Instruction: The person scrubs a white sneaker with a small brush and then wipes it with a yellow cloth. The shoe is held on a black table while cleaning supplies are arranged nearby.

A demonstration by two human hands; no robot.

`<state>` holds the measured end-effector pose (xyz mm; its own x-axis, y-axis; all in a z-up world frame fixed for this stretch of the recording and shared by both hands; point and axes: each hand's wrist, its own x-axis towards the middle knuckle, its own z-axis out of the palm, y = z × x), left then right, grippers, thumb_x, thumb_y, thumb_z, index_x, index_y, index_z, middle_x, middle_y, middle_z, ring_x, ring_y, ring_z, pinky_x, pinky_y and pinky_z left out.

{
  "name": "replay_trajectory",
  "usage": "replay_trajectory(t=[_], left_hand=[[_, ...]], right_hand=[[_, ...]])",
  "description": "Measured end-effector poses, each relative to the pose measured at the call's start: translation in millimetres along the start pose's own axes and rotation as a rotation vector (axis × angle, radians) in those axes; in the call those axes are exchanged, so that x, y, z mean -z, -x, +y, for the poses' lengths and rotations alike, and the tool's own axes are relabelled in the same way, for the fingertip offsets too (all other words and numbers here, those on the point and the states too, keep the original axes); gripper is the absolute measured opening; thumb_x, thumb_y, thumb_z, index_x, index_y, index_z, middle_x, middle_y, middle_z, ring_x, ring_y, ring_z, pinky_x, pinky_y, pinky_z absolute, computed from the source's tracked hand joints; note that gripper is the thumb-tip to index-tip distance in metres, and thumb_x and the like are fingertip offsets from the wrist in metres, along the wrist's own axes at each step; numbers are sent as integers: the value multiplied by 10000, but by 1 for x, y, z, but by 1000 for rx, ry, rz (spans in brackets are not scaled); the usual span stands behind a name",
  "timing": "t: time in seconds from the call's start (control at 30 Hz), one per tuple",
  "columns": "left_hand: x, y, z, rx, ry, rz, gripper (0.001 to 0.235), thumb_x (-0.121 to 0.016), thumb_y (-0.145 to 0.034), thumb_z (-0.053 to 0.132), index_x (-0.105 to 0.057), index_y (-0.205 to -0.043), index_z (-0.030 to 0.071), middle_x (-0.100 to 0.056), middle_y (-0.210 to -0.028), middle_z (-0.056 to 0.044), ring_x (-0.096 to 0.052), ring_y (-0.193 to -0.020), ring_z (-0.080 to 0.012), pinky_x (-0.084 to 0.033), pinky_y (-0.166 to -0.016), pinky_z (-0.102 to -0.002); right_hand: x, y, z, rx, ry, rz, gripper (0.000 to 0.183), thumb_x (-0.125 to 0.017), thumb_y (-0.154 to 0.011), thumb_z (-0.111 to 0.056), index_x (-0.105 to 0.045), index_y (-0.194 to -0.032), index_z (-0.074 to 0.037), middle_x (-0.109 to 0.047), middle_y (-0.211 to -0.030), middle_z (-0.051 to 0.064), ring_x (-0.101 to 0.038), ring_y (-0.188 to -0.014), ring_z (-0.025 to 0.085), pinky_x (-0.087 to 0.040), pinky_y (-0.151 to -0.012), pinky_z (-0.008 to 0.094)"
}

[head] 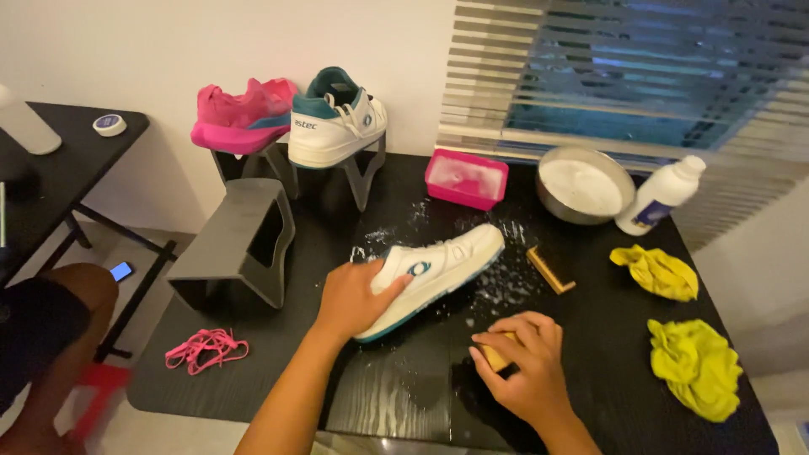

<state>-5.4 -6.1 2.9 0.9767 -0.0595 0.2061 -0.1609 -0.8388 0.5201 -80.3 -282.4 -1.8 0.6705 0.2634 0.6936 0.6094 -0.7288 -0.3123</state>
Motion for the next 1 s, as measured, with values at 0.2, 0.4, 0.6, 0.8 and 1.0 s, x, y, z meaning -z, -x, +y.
replay_trajectory(t=[0.2,0.4,0.6,0.8,1.0], left_hand=[[-5,0,-2,-30,-5,11,629,-572,-933,659,-421,-644,121,-551,-559,-77,-581,-614,-335,-392,-601,-447],[5,1,5,29,42,-43,626,-562,-941,661,-387,-646,138,-489,-548,-21,-517,-576,-252,-387,-609,-401],[9,1,8,28,17,-60,601,-530,-930,684,-502,-671,142,-655,-655,-61,-658,-734,-325,-445,-680,-441],[10,3,7,56,69,-63,617,-550,-938,660,-408,-651,133,-545,-580,-34,-554,-624,-257,-398,-639,-396],[20,6,11,7,160,-41,536,-645,-878,622,-639,-734,105,-703,-687,-156,-725,-807,-385,-539,-732,-410]], right_hand=[[-19,26,2,-62,-43,-45,134,-807,-801,-290,-789,-922,-236,-677,-974,-59,-528,-1036,233,-395,-892,431],[-27,37,7,-88,-33,-41,126,-819,-800,-293,-784,-907,-238,-669,-958,-77,-520,-1044,231,-387,-895,425],[-26,37,8,-85,-24,-43,123,-821,-801,-273,-789,-908,-223,-671,-953,-50,-524,-1020,232,-391,-904,423],[-31,36,11,-153,-62,-17,92,-797,-830,-271,-793,-915,-235,-665,-965,-88,-513,-1042,220,-387,-918,404],[-36,7,22,-103,-80,33,158,-848,-787,-293,-787,-931,-275,-645,-908,-67,-542,-1059,216,-399,-933,388]])
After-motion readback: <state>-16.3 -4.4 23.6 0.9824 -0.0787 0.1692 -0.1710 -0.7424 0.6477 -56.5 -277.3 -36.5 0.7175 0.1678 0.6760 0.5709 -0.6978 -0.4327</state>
